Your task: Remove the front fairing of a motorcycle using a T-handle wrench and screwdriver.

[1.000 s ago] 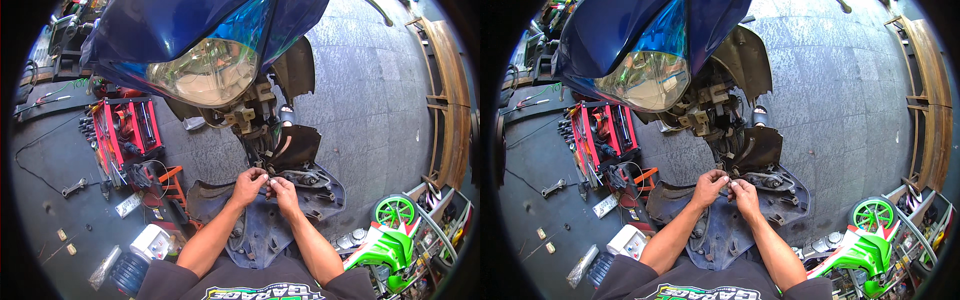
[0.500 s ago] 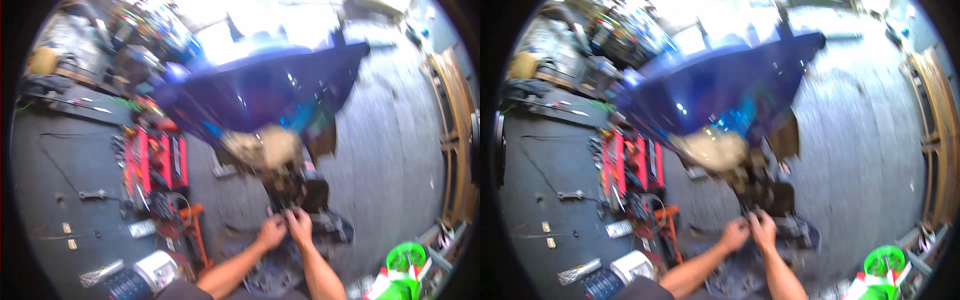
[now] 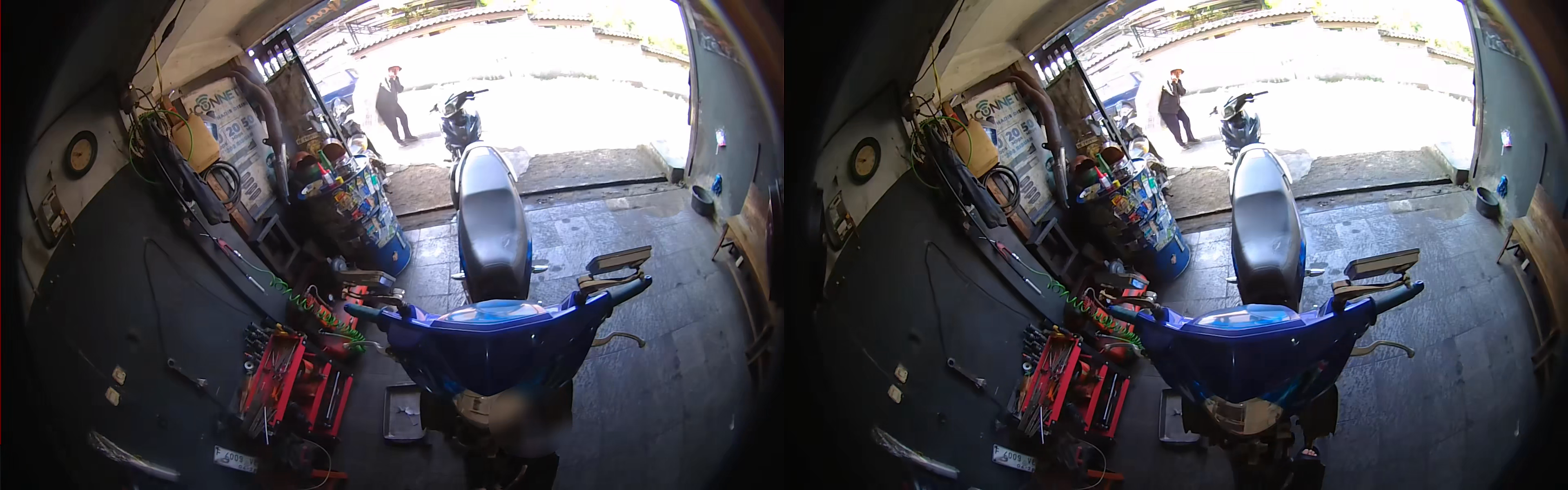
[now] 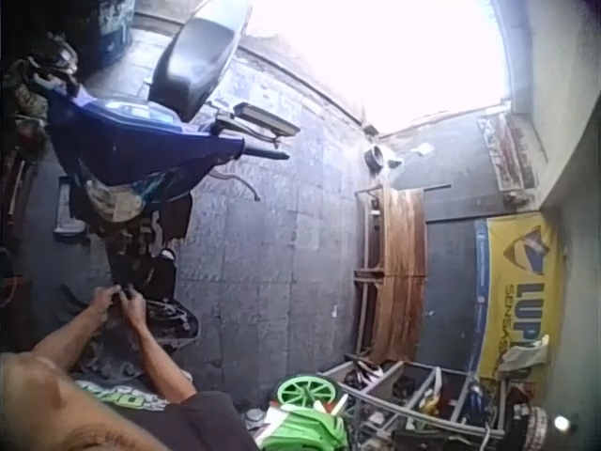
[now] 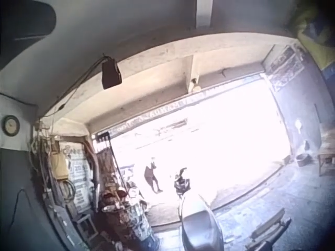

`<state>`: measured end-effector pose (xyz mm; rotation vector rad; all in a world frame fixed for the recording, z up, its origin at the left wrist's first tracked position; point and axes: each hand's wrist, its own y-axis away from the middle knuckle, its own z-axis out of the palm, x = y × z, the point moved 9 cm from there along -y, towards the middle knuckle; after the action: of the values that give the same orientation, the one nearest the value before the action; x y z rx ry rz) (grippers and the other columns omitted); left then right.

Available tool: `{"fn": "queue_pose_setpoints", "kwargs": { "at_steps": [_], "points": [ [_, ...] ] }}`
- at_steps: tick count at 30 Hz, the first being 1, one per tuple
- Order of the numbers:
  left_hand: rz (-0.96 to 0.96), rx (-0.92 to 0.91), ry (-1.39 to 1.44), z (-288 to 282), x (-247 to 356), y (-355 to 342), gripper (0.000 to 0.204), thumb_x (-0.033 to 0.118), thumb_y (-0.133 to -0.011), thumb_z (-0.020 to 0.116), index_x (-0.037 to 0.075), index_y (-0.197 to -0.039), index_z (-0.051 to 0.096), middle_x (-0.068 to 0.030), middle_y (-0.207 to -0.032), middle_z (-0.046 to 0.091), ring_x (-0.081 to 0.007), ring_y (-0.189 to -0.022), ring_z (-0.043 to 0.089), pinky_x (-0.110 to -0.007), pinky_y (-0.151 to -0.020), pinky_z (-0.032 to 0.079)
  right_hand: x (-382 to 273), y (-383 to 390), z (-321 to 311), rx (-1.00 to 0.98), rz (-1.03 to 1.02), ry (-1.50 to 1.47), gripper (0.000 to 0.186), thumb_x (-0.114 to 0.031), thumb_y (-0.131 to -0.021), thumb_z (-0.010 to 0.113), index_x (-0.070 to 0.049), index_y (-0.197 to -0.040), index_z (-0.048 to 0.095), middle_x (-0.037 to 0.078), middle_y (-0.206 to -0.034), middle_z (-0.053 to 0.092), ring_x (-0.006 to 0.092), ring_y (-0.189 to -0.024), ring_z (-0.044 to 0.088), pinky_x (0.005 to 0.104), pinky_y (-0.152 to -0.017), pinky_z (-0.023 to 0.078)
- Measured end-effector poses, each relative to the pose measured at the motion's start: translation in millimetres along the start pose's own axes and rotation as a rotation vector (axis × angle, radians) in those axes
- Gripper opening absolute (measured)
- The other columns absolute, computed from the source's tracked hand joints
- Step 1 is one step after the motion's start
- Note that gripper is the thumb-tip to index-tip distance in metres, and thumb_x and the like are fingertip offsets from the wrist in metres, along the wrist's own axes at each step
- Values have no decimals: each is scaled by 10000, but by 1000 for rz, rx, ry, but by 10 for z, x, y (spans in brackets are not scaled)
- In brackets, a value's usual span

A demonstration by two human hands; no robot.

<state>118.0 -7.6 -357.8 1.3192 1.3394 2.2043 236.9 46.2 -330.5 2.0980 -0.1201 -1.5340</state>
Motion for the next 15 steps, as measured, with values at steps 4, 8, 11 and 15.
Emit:
{"fn": "queue_pose_setpoints", "kwargs": {
  "at_steps": [4,8,11,15],
  "points": [
    [42,56,-82,-143,-194,-230,284,236,-856,655,-45,-893,674,-127,-799,659,-226,-668,620,-376,-569,513,-208,72,-59,80,-31,124,441,-293,-854,668,61,-1114,631,267,-957,667,328,-901,679,375,-771,515],
    [134,122,-231,-257,-194,-370,311,233,-854,645,-78,-866,656,-120,-738,635,-227,-618,596,-379,-519,475,-306,2,-43,49,-9,256,415,-226,-853,630,57,-1155,605,265,-989,658,399,-947,635,416,-827,504],
    [182,186,-558,-261,-14,-254,327,272,-851,643,-42,-941,668,-152,-881,675,-273,-800,639,-395,-720,483,-407,-62,-54,86,-119,253,332,-256,-811,648,33,-974,629,225,-847,661,370,-820,659,404,-727,507],
    [183,199,-693,-156,213,-3,349,295,-858,649,-43,-930,695,-170,-880,709,-210,-833,664,-378,-738,510,-119,-51,-14,34,37,265,325,-313,-782,661,-8,-891,643,223,-800,656,382,-818,664,409,-691,509]
  ]
}}
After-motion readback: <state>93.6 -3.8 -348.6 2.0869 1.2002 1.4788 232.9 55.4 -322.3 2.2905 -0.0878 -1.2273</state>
